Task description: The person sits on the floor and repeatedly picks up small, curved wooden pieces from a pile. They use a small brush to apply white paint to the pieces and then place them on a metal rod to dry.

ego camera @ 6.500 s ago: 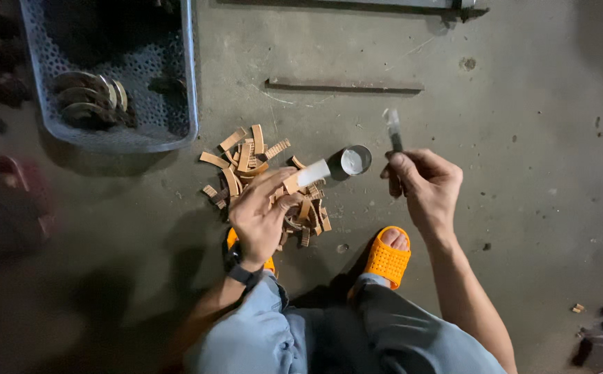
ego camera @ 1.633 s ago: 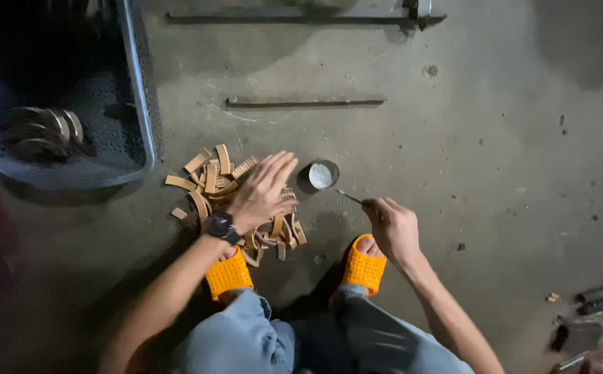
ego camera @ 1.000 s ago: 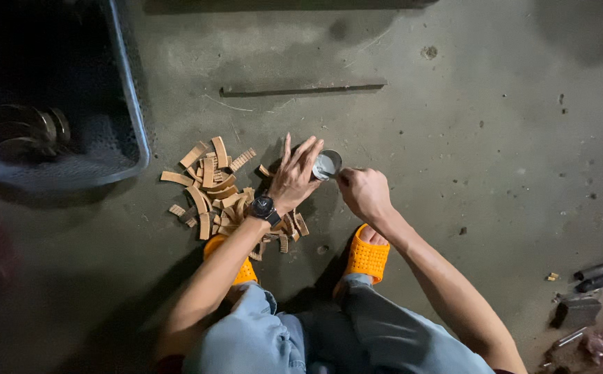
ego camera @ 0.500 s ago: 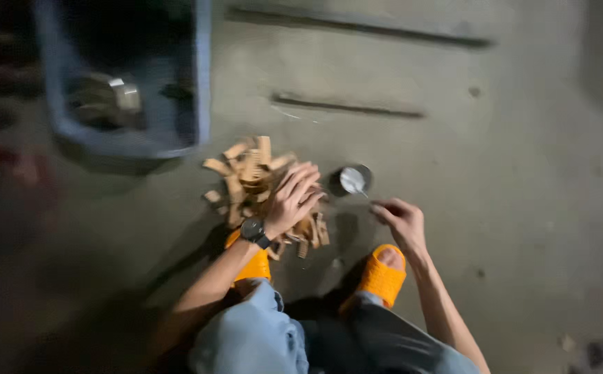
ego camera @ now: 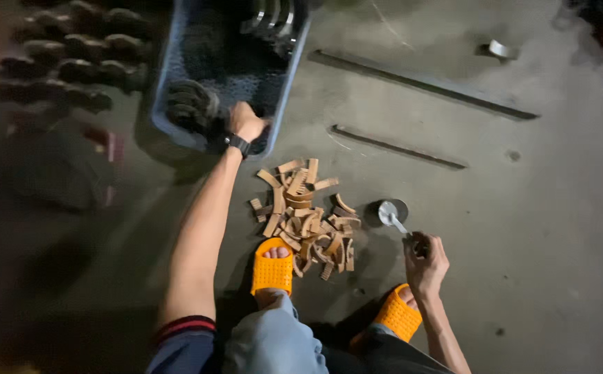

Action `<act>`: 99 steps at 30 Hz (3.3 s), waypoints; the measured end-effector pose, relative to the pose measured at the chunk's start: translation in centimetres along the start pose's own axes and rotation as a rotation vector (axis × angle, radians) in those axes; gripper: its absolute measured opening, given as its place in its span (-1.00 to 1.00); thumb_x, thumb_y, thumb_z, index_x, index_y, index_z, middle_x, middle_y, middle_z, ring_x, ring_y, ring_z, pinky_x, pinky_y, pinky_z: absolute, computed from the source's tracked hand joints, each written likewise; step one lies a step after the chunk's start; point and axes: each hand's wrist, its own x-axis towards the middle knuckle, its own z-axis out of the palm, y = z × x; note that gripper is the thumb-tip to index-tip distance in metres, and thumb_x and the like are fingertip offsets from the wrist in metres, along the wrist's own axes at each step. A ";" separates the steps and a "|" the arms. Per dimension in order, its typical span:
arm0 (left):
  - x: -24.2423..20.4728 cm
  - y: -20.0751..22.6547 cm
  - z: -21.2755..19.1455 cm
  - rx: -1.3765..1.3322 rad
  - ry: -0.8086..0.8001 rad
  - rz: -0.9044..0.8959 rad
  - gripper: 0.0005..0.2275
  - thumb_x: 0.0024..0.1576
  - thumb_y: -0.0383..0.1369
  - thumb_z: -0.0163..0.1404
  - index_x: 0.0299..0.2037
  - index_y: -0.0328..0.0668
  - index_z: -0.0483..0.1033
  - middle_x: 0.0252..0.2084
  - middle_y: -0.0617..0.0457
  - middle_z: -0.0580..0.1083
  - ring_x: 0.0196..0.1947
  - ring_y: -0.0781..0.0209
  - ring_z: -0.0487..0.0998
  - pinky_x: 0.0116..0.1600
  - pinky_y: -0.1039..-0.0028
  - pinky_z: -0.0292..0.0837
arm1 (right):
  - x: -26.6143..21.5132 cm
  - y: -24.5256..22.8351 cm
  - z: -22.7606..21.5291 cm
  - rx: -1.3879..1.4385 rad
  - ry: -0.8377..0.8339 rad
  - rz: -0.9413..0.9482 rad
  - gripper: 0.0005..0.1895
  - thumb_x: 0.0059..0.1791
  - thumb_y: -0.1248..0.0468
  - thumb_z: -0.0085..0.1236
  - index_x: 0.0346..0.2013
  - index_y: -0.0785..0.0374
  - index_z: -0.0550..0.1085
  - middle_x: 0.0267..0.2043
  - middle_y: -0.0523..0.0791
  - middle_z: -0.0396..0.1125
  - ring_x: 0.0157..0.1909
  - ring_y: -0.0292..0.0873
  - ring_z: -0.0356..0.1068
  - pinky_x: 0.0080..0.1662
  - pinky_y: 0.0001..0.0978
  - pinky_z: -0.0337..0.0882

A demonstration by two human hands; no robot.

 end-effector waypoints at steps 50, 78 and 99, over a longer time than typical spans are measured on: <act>-33.0 12.5 -10.9 -1.019 -0.511 0.904 -0.86 -0.02 -0.49 0.21 -0.43 -0.41 0.50 -0.39 -0.12 0.42 -0.40 0.09 0.49 -0.29 0.40 0.44 | 8.6 -17.5 -16.1 0.195 -0.438 -0.080 -0.92 -0.09 0.25 0.18 -0.46 0.15 0.57 -0.77 -0.17 0.29 -0.79 -0.31 0.23 -0.69 -0.59 0.22; -33.1 11.5 -10.2 -0.914 -0.485 1.039 -0.89 0.04 -0.49 0.15 -0.33 -0.40 0.51 -0.35 -0.14 0.40 -0.40 0.00 0.49 -0.27 0.31 0.46 | 9.9 -18.1 -15.3 0.226 -0.440 -0.140 -0.88 -0.06 0.33 0.12 -0.45 0.30 0.54 -0.72 -0.07 0.32 -0.77 -0.19 0.36 -0.74 -0.57 0.23; -33.0 10.6 -9.4 -0.844 -0.631 1.120 -0.90 0.10 -0.46 0.08 -0.28 -0.38 0.51 -0.32 -0.11 0.41 -0.38 -0.02 0.51 -0.24 0.30 0.46 | 10.9 -15.4 -16.2 0.358 -0.601 0.279 -0.81 -0.07 0.25 0.16 -0.55 0.24 0.59 -0.86 -0.12 0.21 -0.71 -0.31 0.08 -0.63 -0.47 0.12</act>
